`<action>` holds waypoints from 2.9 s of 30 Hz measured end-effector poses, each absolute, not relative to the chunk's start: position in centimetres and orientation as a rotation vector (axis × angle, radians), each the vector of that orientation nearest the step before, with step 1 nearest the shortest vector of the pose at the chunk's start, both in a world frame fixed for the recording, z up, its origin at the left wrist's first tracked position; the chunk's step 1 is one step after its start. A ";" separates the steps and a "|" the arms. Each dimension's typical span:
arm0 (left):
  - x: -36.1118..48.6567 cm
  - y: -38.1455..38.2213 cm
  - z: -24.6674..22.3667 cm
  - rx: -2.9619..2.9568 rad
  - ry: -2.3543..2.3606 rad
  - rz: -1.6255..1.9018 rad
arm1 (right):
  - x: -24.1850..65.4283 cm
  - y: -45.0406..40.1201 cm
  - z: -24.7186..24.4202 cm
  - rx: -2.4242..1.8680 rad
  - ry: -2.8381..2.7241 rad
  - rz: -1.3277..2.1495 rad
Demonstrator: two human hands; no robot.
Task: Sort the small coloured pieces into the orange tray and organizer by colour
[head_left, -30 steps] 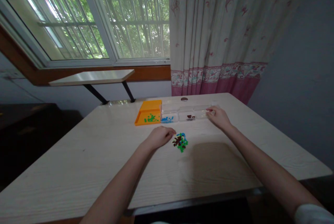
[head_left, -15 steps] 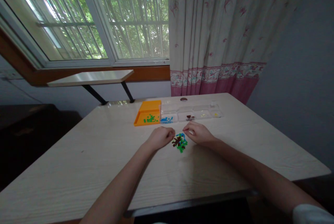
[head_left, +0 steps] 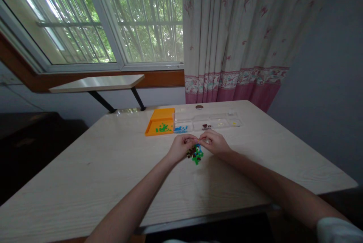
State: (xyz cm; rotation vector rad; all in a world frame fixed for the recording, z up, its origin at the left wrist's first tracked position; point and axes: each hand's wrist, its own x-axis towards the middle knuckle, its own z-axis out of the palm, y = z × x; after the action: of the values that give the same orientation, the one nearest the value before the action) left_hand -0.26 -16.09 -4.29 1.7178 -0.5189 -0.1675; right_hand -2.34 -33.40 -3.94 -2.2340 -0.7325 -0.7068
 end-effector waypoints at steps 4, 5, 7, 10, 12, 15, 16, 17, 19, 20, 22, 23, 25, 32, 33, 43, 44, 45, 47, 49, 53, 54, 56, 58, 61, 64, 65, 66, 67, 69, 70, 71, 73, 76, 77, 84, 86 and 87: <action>-0.3 -16.0 -4.2 1.707 -0.500 -0.167 | -2.3 -33.5 -4.0 -2.213 -0.761 -0.733; -0.3 -16.0 -4.1 1.709 -0.493 -0.167 | -2.3 -33.5 -4.0 -2.209 -0.770 -0.737; -0.4 -16.0 -4.0 1.708 -0.481 -0.169 | -2.4 -33.6 -4.1 -2.205 -0.786 -0.742; -0.7 -16.1 -3.6 1.702 -0.463 -0.151 | -2.3 -33.6 -4.2 -2.197 -0.803 -0.762; -0.8 -16.2 -3.4 1.706 -0.450 -0.130 | -2.2 -33.6 -4.3 -2.184 -0.814 -0.778; -1.0 -16.2 -3.2 1.726 -0.448 -0.115 | -2.2 -33.6 -4.4 -2.172 -0.825 -0.784; -1.0 -16.2 -3.2 1.734 -0.452 -0.111 | -2.1 -33.6 -4.4 -2.171 -0.828 -0.784; -1.0 -16.2 -3.2 1.742 -0.457 -0.107 | -2.1 -33.6 -4.4 -2.171 -0.829 -0.785; -0.9 -16.1 -3.3 1.760 -0.469 -0.098 | -2.1 -33.6 -4.4 -2.175 -0.834 -0.790; -0.9 -16.1 -3.3 1.771 -0.474 -0.091 | -2.1 -33.6 -4.4 -2.179 -0.834 -0.793; -0.9 -16.0 -3.4 1.794 -0.484 -0.072 | -2.1 -33.6 -4.4 -2.187 -0.836 -0.804; -0.9 -16.0 -3.4 1.804 -0.489 -0.062 | -2.1 -33.7 -4.4 -2.190 -0.837 -0.809; -0.9 -16.0 -3.5 1.820 -0.495 -0.047 | -2.1 -33.7 -4.4 -2.196 -0.836 -0.816; -1.0 -16.2 -3.4 1.824 -0.503 -0.035 | -2.4 -33.7 -3.9 -2.214 -0.844 -0.837; -0.9 -16.1 -3.3 1.821 -0.501 -0.025 | -2.5 -33.7 -3.7 -2.213 -0.854 -0.845; 0.8 -12.6 -2.4 2.187 -0.713 -0.058 | -2.7 -36.8 -0.2 -2.146 -0.660 -1.136; 0.8 -12.4 -2.4 2.211 -0.765 -0.088 | -2.7 -37.2 0.1 -2.128 -0.606 -1.182; 0.7 -12.3 -2.3 2.227 -0.811 -0.112 | -2.6 -37.6 0.4 -2.109 -0.560 -1.225; 0.5 -12.3 -2.1 2.252 -0.878 -0.143 | -2.5 -38.1 0.8 -2.084 -0.502 -1.284; 0.2 -12.4 -1.9 2.269 -0.919 -0.152 | -2.4 -38.3 1.0 -2.080 -0.497 -1.301; 0.0 -12.4 -1.6 2.303 -0.948 -0.140 | -2.3 -38.2 0.9 -2.063 -0.528 -1.300; 0.0 -12.4 -1.6 2.316 -0.949 -0.139 | -2.3 -38.2 0.8 -2.064 -0.534 -1.295; 0.0 -12.3 -1.6 2.341 -0.948 -0.140 | -2.3 -38.2 0.7 -2.075 -0.543 -1.284; 0.0 -12.2 -1.7 2.361 -0.946 -0.147 | -2.3 -38.2 0.6 -2.082 -0.550 -1.274; 0.0 -12.2 -1.7 2.385 -0.935 -0.171 | -2.3 -38.2 0.4 -2.079 -0.555 -1.269; -0.1 -12.3 -1.7 2.394 -0.929 -0.181 | -1.9 -38.6 0.4 -2.126 -0.589 -1.266; -0.1 -12.3 -1.7 2.394 -0.925 -0.179 | -1.7 -39.0 0.4 -2.168 -0.606 -1.254; -0.1 -12.3 -1.7 2.394 -0.920 -0.176 | -1.4 -39.5 0.5 -2.226 -0.619 -1.230; -0.1 -12.3 -1.7 2.394 -0.910 -0.172 | -1.1 -40.3 0.6 -2.302 -0.624 -1.186; -0.1 -12.3 -1.9 2.393 -0.884 -0.160 | -0.3 -42.3 0.5 -2.464 -0.550 -1.086; 0.0 -12.2 -1.9 2.393 -0.874 -0.156 | 0.2 -43.4 0.4 -2.539 -0.481 -1.036; 0.0 -12.2 -2.0 2.394 -0.865 -0.152 | 0.6 -44.6 0.1 -2.597 -0.396 -0.998; 0.1 -12.2 -2.2 2.397 -0.860 -0.147 | 1.4 -46.8 -0.7 -2.707 -0.224 -0.877; 0.2 -12.1 -2.3 2.406 -0.889 -0.144 | 2.0 -48.9 -2.0 -2.797 0.063 -0.756; 0.2 -12.1 -2.3 2.410 -0.905 -0.143 | 2.1 -49.2 -2.3 -2.819 0.123 -0.713; 0.0 -12.2 -2.0 2.429 -0.894 -0.147 | 2.0 -48.7 -1.8 -2.849 0.179 -0.717; -0.1 -12.2 -1.8 2.427 -0.883 -0.163 | 1.8 -47.5 -1.4 -2.822 0.090 -0.728; -0.2 -12.3 -1.8 2.427 -0.877 -0.170 | 1.7 -46.7 -1.3 -2.808 0.012 -0.710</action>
State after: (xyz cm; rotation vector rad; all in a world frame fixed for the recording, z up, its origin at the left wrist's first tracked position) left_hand -0.15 -12.27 -1.79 2.4269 -0.8772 -0.1701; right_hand 1.66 -46.72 -1.27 -2.8077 0.0122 -0.7104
